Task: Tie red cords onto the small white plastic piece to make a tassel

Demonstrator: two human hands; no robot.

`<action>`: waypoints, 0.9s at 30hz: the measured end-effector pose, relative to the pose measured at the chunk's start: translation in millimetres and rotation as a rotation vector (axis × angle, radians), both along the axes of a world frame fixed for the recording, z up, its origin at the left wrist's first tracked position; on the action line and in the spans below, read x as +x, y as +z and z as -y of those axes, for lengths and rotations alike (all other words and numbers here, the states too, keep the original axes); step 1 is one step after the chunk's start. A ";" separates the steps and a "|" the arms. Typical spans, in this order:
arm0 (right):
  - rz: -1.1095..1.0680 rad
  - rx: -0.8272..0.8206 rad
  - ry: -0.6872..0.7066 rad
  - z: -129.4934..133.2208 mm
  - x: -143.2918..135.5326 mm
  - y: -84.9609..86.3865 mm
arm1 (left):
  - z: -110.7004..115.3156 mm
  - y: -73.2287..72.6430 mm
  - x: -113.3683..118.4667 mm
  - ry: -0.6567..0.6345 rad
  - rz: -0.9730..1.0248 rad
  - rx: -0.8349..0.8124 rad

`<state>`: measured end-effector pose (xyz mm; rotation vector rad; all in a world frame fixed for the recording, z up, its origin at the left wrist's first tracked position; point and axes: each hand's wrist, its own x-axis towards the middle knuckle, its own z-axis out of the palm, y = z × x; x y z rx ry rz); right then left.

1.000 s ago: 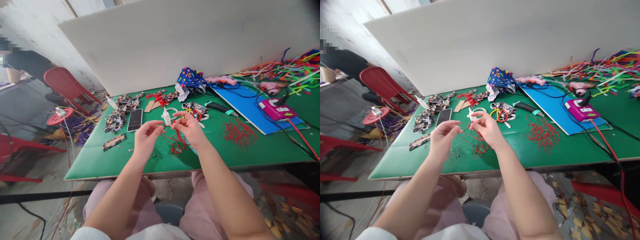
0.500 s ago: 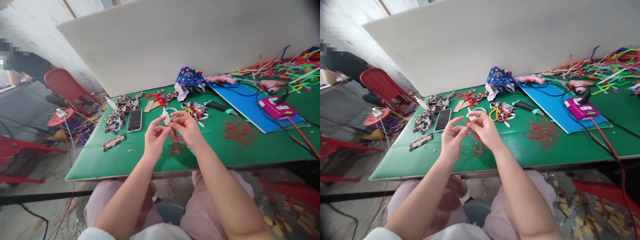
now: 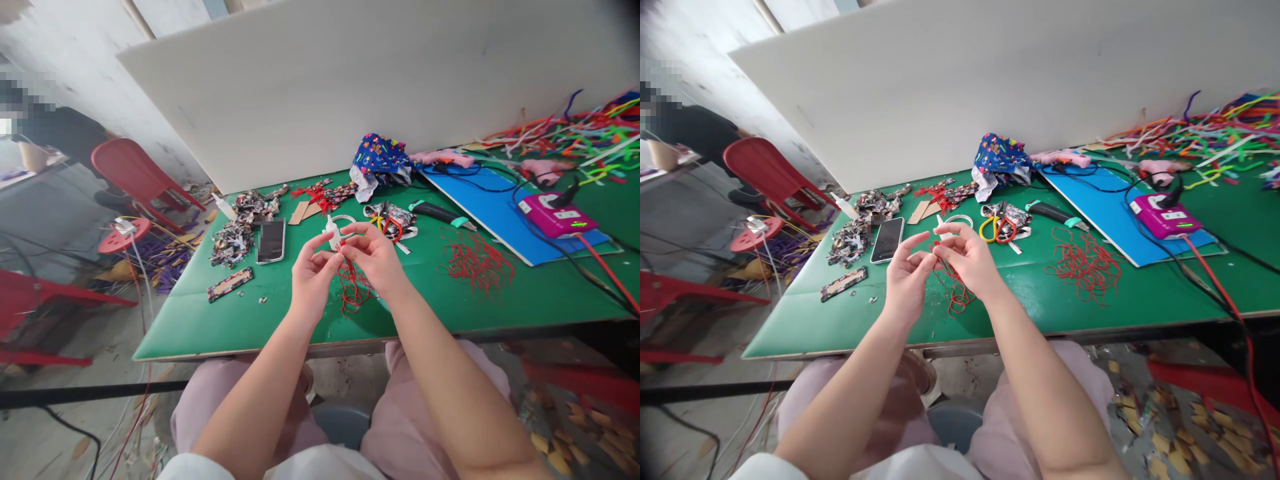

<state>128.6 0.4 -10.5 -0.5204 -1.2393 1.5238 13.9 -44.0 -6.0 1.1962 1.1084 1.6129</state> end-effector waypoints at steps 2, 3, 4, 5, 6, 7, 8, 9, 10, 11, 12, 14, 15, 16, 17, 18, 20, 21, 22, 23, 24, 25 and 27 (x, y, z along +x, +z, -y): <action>-0.007 0.008 -0.007 -0.1 -0.4 -0.5 | -1.4 -0.3 1.1 -0.010 0.009 -0.030; -0.008 0.013 -0.019 -0.2 -0.8 -1.0 | -2.2 -0.3 1.7 -0.008 0.011 -0.044; -0.005 0.021 -0.035 -0.3 -1.2 -1.5 | -3.0 -0.3 2.3 -0.001 0.013 -0.056; 0.002 0.029 -0.058 -0.5 -1.6 -2.2 | -3.7 -0.4 3.0 0.009 0.016 -0.063; 0.009 0.038 -0.080 -0.7 -2.2 -2.9 | -4.3 -0.6 3.6 0.022 0.021 -0.070; 0.012 0.046 -0.097 -0.9 -2.8 -3.6 | -4.7 -0.9 4.3 0.032 0.027 -0.076; 0.011 0.051 -0.107 -1.0 -3.5 -4.3 | -5.0 -1.4 5.0 0.035 0.036 -0.081; 0.005 0.052 -0.110 -1.0 -4.3 -4.9 | -5.2 -2.1 5.9 0.030 0.048 -0.087; -0.005 0.051 -0.113 -0.8 -5.2 -5.4 | -5.1 -2.9 6.8 0.017 0.062 -0.092; -0.014 0.047 -0.116 -0.5 -6.3 -5.8 | -5.0 -3.8 7.9 0.003 0.079 -0.096; -0.022 0.042 -0.122 -0.1 -7.4 -6.0 | -4.8 -4.5 9.1 -0.009 0.099 -0.097; -0.034 0.033 -0.137 1.0 -10.0 -6.2 | -4.1 -5.6 11.8 -0.008 0.141 -0.085; -0.043 0.027 -0.139 1.6 -11.3 -6.4 | -3.8 -5.7 13.3 0.005 0.157 -0.074; -0.055 0.018 -0.133 2.2 -12.6 -6.7 | -3.4 -5.6 14.7 0.020 0.170 -0.060; -0.070 0.006 -0.117 2.7 -13.8 -7.1 | -3.0 -5.2 16.0 0.037 0.178 -0.047; -0.088 -0.006 -0.096 3.0 -14.8 -7.7 | -2.6 -4.6 17.0 0.050 0.184 -0.034; -0.129 -0.022 -0.061 3.4 -16.4 -8.8 | -2.1 -2.9 18.2 0.067 0.190 -0.018; -0.147 -0.025 -0.052 3.4 -16.9 -9.2 | -2.0 -1.9 18.3 0.070 0.190 -0.015; -0.161 -0.026 -0.049 3.4 -17.2 -9.3 | -1.9 -0.8 18.1 0.072 0.187 -0.014; -0.169 -0.029 -0.052 3.5 -17.5 -9.2 | -1.8 0.2 17.6 0.072 0.181 -0.014; -0.173 -0.037 -0.059 3.6 -17.7 -8.9 | -1.7 1.2 16.8 0.070 0.175 -0.017; -0.171 -0.048 -0.064 3.9 -17.9 -8.3 | -1.6 2.1 16.0 0.067 0.172 -0.020; -0.165 -0.073 -0.066 4.5 -18.5 -6.9 | -1.1 3.5 14.1 0.053 0.178 -0.027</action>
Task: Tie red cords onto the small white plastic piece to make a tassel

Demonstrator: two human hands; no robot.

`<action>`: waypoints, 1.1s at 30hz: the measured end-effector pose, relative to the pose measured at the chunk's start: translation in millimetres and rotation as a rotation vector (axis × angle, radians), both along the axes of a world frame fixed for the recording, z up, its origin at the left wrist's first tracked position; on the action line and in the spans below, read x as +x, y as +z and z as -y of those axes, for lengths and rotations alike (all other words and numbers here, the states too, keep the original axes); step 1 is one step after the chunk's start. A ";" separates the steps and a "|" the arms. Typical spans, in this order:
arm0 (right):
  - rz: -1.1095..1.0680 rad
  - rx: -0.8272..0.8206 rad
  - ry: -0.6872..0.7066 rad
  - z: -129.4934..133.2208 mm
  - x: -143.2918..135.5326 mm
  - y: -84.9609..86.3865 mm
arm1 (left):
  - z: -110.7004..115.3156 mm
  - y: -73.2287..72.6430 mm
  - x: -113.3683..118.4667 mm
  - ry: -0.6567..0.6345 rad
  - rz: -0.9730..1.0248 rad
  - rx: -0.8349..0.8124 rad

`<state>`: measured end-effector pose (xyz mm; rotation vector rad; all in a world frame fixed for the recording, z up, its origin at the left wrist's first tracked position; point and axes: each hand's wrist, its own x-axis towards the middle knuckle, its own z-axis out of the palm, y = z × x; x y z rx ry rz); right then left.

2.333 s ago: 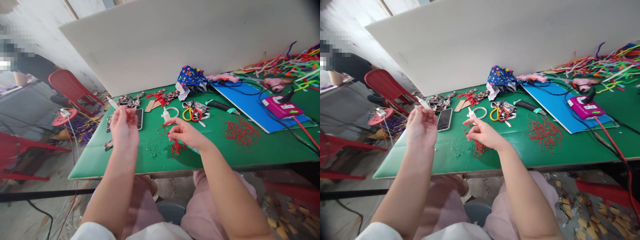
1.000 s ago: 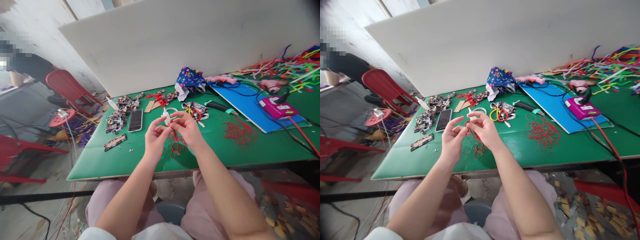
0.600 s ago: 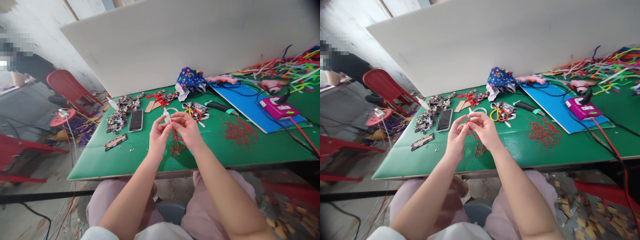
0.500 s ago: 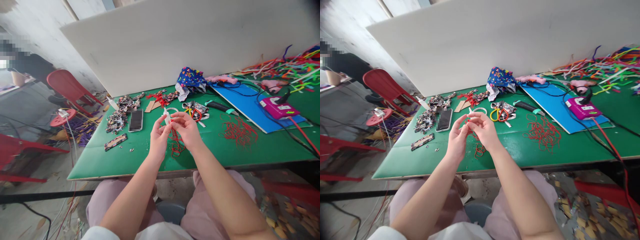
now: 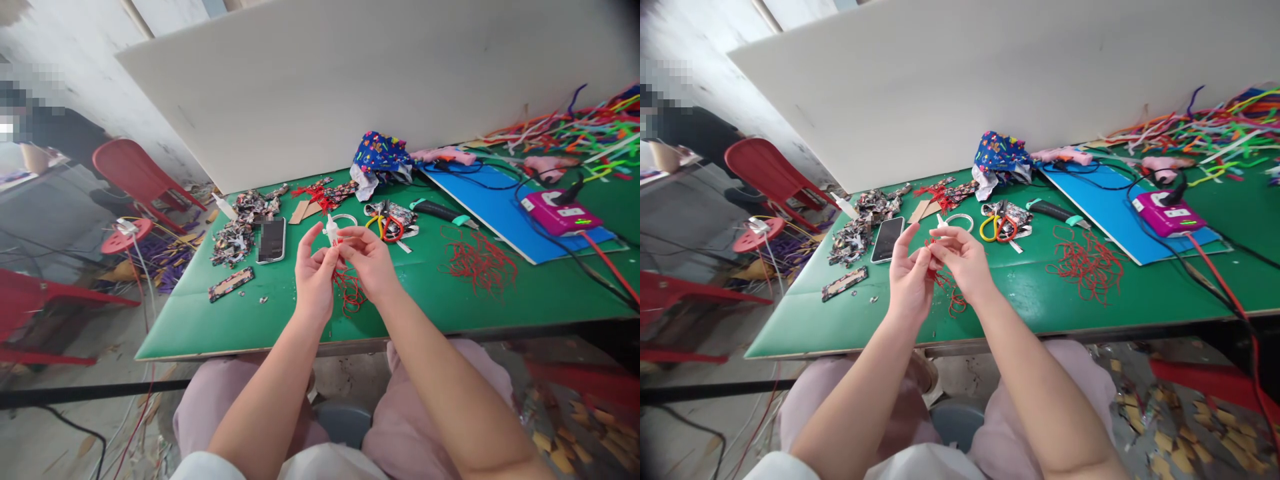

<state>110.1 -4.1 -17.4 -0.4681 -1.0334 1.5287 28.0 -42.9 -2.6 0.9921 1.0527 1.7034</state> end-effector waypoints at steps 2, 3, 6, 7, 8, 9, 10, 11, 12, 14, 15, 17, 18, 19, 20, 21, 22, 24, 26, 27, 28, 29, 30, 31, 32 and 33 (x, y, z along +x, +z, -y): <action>-0.014 -0.024 0.026 0.9 -1.0 1.1 | 0.6 0.7 -1.7 -0.023 0.022 -0.013; -0.034 -0.036 0.048 1.3 -1.6 1.4 | 0.9 0.8 -2.5 -0.035 0.041 -0.016; -0.110 -0.063 0.119 2.1 -2.2 1.7 | 1.0 0.3 -4.4 -0.074 0.119 -0.003; -0.125 -0.067 0.142 2.2 -1.9 1.7 | 0.8 -0.1 -5.1 -0.085 0.146 0.011; -0.131 -0.072 0.163 2.3 -1.4 1.8 | 0.4 -0.6 -5.8 -0.097 0.170 0.023; -0.131 -0.076 0.183 2.4 -0.6 1.9 | 0.0 -1.1 -6.5 -0.108 0.190 0.032; -0.126 -0.082 0.200 2.4 0.2 2.1 | -0.4 -1.5 -7.2 -0.119 0.205 0.036; -0.120 -0.090 0.210 2.4 1.0 2.3 | -0.8 -1.9 -7.8 -0.129 0.217 0.038; -0.111 -0.099 0.214 2.4 1.6 2.4 | -1.2 -2.3 -8.4 -0.139 0.225 0.036; -0.089 -0.120 0.200 2.5 2.3 2.6 | -1.5 -3.0 -9.3 -0.158 0.229 0.032; -0.077 -0.129 0.190 2.5 2.4 2.7 | -1.5 -3.3 -9.6 -0.166 0.227 0.033; -0.058 -0.142 0.172 2.4 2.4 2.6 | -1.1 -3.9 -10.1 -0.187 0.223 0.037; -0.055 -0.146 0.164 2.2 2.5 2.7 | -0.7 -4.2 -10.3 -0.197 0.223 0.039; -0.058 -0.148 0.155 1.9 2.6 2.8 | -0.3 -4.4 -10.6 -0.205 0.222 0.040; -0.065 -0.148 0.145 1.6 2.9 3.0 | 0.2 -4.6 -10.9 -0.210 0.221 0.039; -0.075 -0.144 0.135 1.1 3.4 3.3 | 0.8 -4.6 -11.4 -0.214 0.220 0.036; -0.083 -0.137 0.127 0.6 4.1 3.7 | 1.4 -4.4 -11.9 -0.217 0.218 0.029; -0.090 -0.117 0.113 -0.7 6.2 4.7 | 2.5 -3.3 -13.3 -0.227 0.220 0.022; -0.089 -0.096 0.081 -2.4 9.6 5.8 | 3.6 -1.1 -14.7 -0.253 0.236 0.021; -0.087 -0.084 0.058 -3.3 11.9 6.5 | 4.2 0.4 -15.2 -0.271 0.248 0.020; -0.082 -0.069 0.033 -4.1 14.5 7.3 | 4.7 2.1 -15.5 -0.288 0.259 0.017; -0.069 -0.051 0.013 -4.7 17.5 8.4 | 5.3 3.9 -15.7 -0.301 0.268 0.011; -0.049 -0.026 0.000 -5.1 20.6 9.8 | 5.8 5.7 -15.7 -0.309 0.274 0.004; -0.015 0.002 -0.001 -5.1 23.9 11.5 | 6.4 7.3 -15.5 -0.313 0.277 -0.004; 0.028 0.034 0.007 -4.7 27.0 13.5 | 6.9 8.7 -15.2 -0.314 0.279 -0.011; 0.080 0.070 0.024 -4.0 29.9 15.7 | 7.4 9.9 -14.8 -0.316 0.283 -0.017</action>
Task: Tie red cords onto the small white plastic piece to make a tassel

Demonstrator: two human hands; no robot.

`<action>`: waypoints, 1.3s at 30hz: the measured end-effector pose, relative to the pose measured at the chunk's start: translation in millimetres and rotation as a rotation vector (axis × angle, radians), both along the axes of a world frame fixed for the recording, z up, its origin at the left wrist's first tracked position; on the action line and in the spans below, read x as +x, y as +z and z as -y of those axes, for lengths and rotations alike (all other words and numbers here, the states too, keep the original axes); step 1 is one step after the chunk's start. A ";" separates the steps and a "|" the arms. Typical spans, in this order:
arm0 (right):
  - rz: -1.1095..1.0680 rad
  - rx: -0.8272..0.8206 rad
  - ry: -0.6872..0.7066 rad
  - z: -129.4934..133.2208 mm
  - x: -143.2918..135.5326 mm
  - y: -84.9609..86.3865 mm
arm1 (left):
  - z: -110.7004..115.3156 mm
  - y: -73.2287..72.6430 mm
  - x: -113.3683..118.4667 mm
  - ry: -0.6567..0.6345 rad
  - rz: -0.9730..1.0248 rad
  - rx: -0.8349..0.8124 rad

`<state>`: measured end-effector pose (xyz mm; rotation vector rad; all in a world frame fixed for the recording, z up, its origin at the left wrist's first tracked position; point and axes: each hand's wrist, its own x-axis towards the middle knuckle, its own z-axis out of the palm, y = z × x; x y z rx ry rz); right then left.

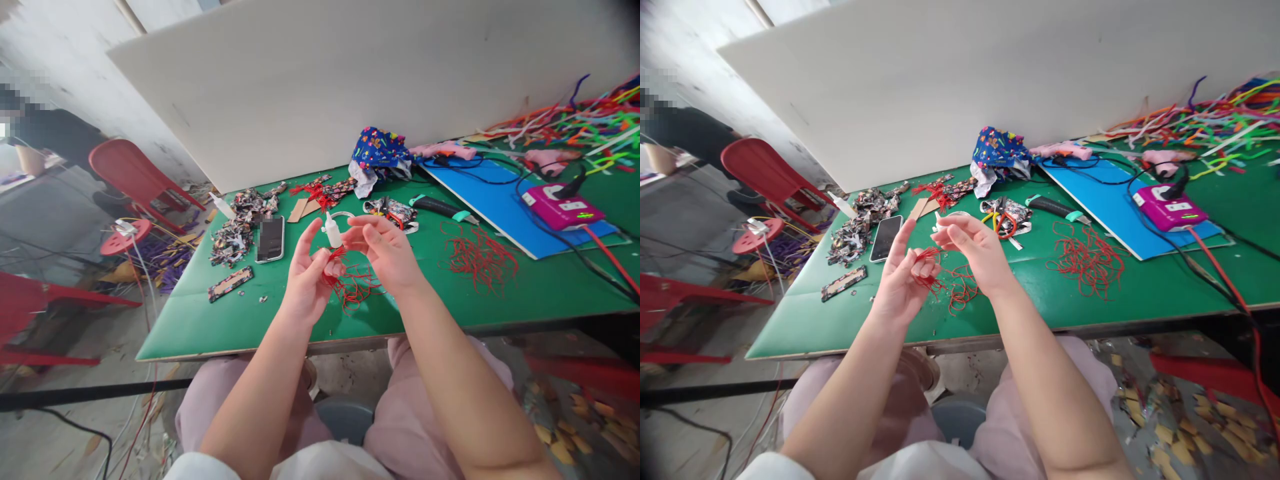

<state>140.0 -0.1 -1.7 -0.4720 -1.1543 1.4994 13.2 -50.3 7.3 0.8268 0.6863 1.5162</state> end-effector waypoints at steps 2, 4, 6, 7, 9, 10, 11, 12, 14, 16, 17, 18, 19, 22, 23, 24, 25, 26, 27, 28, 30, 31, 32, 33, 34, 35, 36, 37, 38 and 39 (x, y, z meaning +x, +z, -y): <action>0.121 0.062 0.029 2.3 4.5 4.4 | 0.9 1.5 0.7 -0.009 0.008 -0.009; 0.223 0.098 0.033 4.8 7.2 7.8 | 1.8 2.2 1.4 -0.014 0.019 -0.014; 0.280 0.120 0.021 6.6 8.4 9.5 | 2.6 2.7 1.9 -0.015 0.036 -0.014; 0.291 0.130 0.014 7.1 8.7 9.8 | 2.9 2.9 2.1 -0.017 0.045 -0.016; 0.297 0.141 -0.002 7.3 9.1 9.4 | 3.3 3.3 2.7 -0.025 0.063 -0.022; 0.296 0.143 -0.011 7.1 9.2 9.0 | 3.3 3.4 3.1 -0.030 0.068 -0.026; 0.296 0.143 -0.018 6.9 9.4 8.7 | 3.3 3.5 3.4 -0.035 0.070 -0.028; 0.299 0.145 -0.019 6.6 9.5 8.4 | 3.2 3.5 3.6 -0.040 0.070 -0.027; 0.307 0.155 -0.011 6.3 9.9 8.3 | 2.8 3.1 3.9 -0.048 0.068 -0.022; 0.305 0.166 0.001 6.5 10.2 9.0 | 2.4 2.3 3.8 -0.052 0.061 -0.018; 0.300 0.169 0.006 6.7 10.4 9.6 | 2.2 2.0 3.6 -0.053 0.058 -0.017; 0.296 0.172 0.009 7.0 10.6 10.2 | 2.0 1.7 3.4 -0.053 0.055 -0.016; 0.293 0.174 0.013 7.3 10.8 10.8 | 1.9 1.5 3.3 -0.053 0.053 -0.016; 0.290 0.173 0.028 8.5 11.1 12.0 | 1.4 1.4 2.8 -0.047 0.054 -0.020; 0.293 0.171 0.033 8.8 11.1 12.1 | 1.2 1.5 2.7 -0.043 0.053 -0.024; 0.296 0.168 0.035 9.1 11.1 12.1 | 1.1 1.7 2.6 -0.038 0.051 -0.028; 0.299 0.164 0.035 9.3 11.0 12.1 | 0.9 1.9 2.4 -0.034 0.048 -0.032; 0.302 0.160 0.034 9.4 10.9 11.9 | 0.8 2.0 2.2 -0.032 0.046 -0.034; 0.303 0.155 0.033 9.5 10.8 11.7 | 0.7 2.0 2.0 -0.032 0.043 -0.035; 0.303 0.150 0.033 9.5 10.5 11.4 | 0.6 1.8 1.8 -0.033 0.040 -0.035; 0.302 0.140 0.039 9.6 10.0 11.0 | 0.4 1.2 1.5 -0.032 0.031 -0.031; 0.300 0.137 0.047 9.6 9.8 10.8 | 0.4 0.8 1.5 -0.030 0.026 -0.029; 0.298 0.133 0.054 9.6 9.5 10.7 | 0.4 0.4 1.5 -0.028 0.021 -0.026; 0.296 0.132 0.058 9.7 9.3 10.6 | 0.3 -0.1 1.6 -0.024 0.016 -0.023; 0.294 0.130 0.058 9.7 9.2 10.6 | 0.3 -0.4 1.7 -0.022 0.013 -0.021; 0.294 0.131 0.053 9.7 9.0 10.6 | 0.2 -0.7 1.8 -0.021 0.011 -0.020; 0.296 0.135 0.046 9.6 9.0 10.6 | 0.1 -0.8 2.1 -0.021 0.009 -0.020; 0.299 0.140 0.036 9.4 8.9 10.6 | 0.0 -0.8 2.3 -0.021 0.008 -0.020; 0.303 0.145 0.029 9.2 8.8 10.5 | 0.0 -0.6 2.5 -0.021 0.009 -0.020; 0.308 0.149 0.026 9.0 8.7 10.4 | -0.1 -0.4 2.8 -0.021 0.010 -0.020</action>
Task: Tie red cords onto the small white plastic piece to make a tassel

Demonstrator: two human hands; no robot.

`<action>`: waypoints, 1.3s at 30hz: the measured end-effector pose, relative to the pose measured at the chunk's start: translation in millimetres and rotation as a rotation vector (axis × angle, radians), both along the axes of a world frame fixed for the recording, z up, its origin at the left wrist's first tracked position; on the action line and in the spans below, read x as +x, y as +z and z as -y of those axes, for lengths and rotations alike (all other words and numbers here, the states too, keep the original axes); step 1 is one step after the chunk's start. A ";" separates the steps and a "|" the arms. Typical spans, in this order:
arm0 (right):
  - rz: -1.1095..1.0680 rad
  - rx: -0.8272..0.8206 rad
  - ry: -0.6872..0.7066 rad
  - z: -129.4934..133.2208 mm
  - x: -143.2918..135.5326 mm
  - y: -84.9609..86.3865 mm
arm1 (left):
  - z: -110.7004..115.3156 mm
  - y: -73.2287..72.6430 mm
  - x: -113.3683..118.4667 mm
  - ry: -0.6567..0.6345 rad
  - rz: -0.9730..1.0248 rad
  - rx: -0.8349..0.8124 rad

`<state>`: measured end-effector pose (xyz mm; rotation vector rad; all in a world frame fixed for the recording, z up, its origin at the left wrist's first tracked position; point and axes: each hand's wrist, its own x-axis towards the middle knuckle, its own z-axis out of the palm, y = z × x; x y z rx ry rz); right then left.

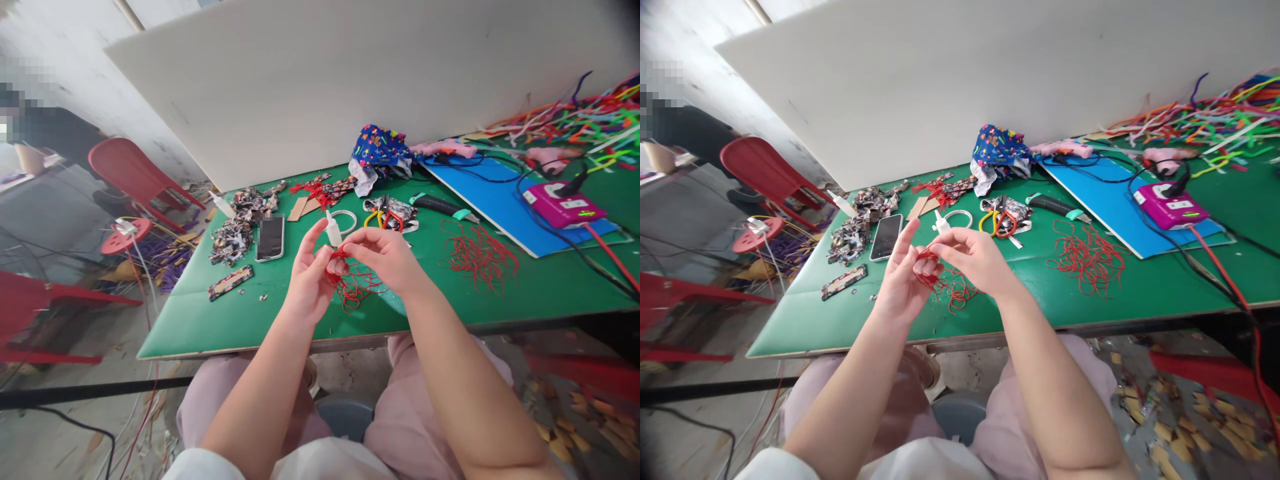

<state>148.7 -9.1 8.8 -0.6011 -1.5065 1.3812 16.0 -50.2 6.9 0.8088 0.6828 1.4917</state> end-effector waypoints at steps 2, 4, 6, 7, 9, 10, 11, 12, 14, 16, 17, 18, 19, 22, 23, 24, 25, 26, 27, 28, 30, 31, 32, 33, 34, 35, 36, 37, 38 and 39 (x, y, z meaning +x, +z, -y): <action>0.007 0.004 -0.002 -0.5 -0.2 -0.3 | 0.0 0.5 0.5 0.001 0.006 -0.001; 0.008 0.001 -0.003 -0.9 -0.5 -0.6 | 0.0 0.8 0.8 -0.002 0.017 -0.001; 0.000 -0.004 0.002 -1.0 -0.8 -1.0 | 0.0 0.9 0.9 -0.007 0.025 -0.002; -0.006 -0.008 0.008 -0.9 -1.0 -1.1 | 0.0 1.0 0.9 -0.009 0.026 -0.003; -0.023 -0.018 0.020 -0.7 -1.7 -1.5 | 0.0 1.0 0.9 -0.013 0.028 -0.004; -0.031 -0.026 0.024 -0.5 -2.2 -1.6 | 0.0 1.0 0.9 -0.015 0.029 -0.002; -0.037 -0.032 0.028 -0.2 -2.7 -1.7 | -0.1 1.0 0.9 -0.017 0.029 -0.001; -0.041 -0.038 0.030 0.0 -3.2 -1.7 | -0.1 1.1 0.9 -0.018 0.028 -0.001; -0.047 -0.041 0.032 0.5 -4.2 -1.4 | -0.2 1.1 1.0 -0.017 0.020 -0.004; -0.054 -0.041 0.034 0.7 -4.7 -1.2 | -0.2 0.9 1.0 -0.013 0.010 -0.011; -0.057 -0.042 0.037 0.6 -4.8 -1.2 | -0.2 0.8 0.9 -0.010 0.006 -0.013; -0.060 -0.044 0.041 0.3 -4.6 -1.4 | -0.1 0.7 0.8 -0.010 0.004 -0.014; -0.064 -0.046 0.043 -0.2 -4.3 -1.7 | 0.0 0.5 0.7 -0.009 0.004 -0.014; -0.099 -0.057 0.046 -2.6 -2.3 -3.7 | 0.4 0.5 0.3 -0.008 0.015 -0.011; -0.115 -0.066 0.055 -3.4 -1.5 -4.5 | 0.4 0.6 0.1 -0.007 0.021 -0.010; -0.124 -0.077 0.073 -4.0 -0.7 -5.4 | 0.5 0.8 0.0 -0.004 0.026 -0.009; -0.117 -0.088 0.103 -4.3 0.0 -6.1 | 0.5 0.9 -0.1 0.002 0.030 -0.013; -0.096 -0.095 0.141 -4.3 0.4 -6.5 | 0.3 1.0 -0.3 0.010 0.032 -0.019; -0.066 -0.099 0.176 -4.1 0.6 -6.8 | 0.2 1.0 -0.4 0.020 0.034 -0.025; -0.036 -0.098 0.197 -3.6 0.3 -6.8 | 0.0 0.8 -0.5 0.029 0.035 -0.030; -0.005 -0.091 0.194 -2.4 -1.0 -6.5 | -0.4 0.0 -0.9 0.041 0.037 -0.031; -0.009 -0.088 0.173 -1.9 -2.0 -6.2 | -0.5 -0.6 -1.0 0.039 0.038 -0.028; -0.021 -0.086 0.150 -1.6 -3.0 -6.1 | -0.4 -1.3 -1.1 0.033 0.039 -0.026; -0.036 -0.087 0.134 -1.5 -3.9 -6.0 | -0.3 -2.0 -1.1 0.025 0.039 -0.026; -0.052 -0.093 0.132 -1.7 -4.6 -6.2 | -0.1 -2.6 -0.9 0.015 0.040 -0.027; -0.067 -0.104 0.139 -2.0 -5.0 -6.5 | 0.2 -3.1 -0.7 0.007 0.042 -0.028; -0.079 -0.118 0.145 -2.5 -5.2 -7.0 | 0.4 -3.5 -0.4 0.002 0.042 -0.028; -0.089 -0.135 0.141 -3.2 -5.2 -7.8 | 0.6 -3.6 -0.1 -0.001 0.043 -0.027; -0.100 -0.150 0.126 -4.0 -5.0 -8.7 | 0.7 -3.6 0.3 -0.003 0.044 -0.026; -0.115 -0.163 0.101 -4.9 -4.8 -9.7 | 0.7 -3.4 0.6 -0.001 0.046 -0.023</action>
